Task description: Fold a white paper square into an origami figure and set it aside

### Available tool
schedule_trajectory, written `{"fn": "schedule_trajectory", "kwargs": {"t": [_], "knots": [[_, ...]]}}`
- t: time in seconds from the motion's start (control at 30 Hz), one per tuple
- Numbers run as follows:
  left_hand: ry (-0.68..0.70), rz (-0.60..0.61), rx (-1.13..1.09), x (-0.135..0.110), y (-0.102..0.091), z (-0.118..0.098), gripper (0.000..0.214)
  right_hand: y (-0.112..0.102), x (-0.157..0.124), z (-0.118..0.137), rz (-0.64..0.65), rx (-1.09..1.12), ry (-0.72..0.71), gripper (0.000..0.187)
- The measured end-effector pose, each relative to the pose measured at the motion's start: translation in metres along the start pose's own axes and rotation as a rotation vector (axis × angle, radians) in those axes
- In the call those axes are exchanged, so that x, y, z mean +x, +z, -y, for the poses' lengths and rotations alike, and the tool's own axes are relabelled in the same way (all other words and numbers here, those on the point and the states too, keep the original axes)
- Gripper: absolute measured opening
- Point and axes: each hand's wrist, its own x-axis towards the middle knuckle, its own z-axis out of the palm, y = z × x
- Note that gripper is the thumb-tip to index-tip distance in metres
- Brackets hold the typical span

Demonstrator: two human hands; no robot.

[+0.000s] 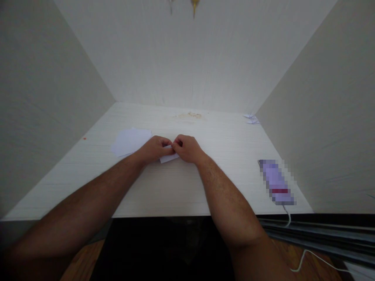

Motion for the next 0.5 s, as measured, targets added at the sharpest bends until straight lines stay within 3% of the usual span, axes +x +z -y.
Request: {"fn": "schedule_trajectory", "kwargs": {"t": [0.5], "knots": [[-0.107,-0.048,-0.18,0.0008,0.0,0.0018,0.023,-0.0046,0.0019,-0.006,0.024,-0.128,-0.042,0.016]]}}
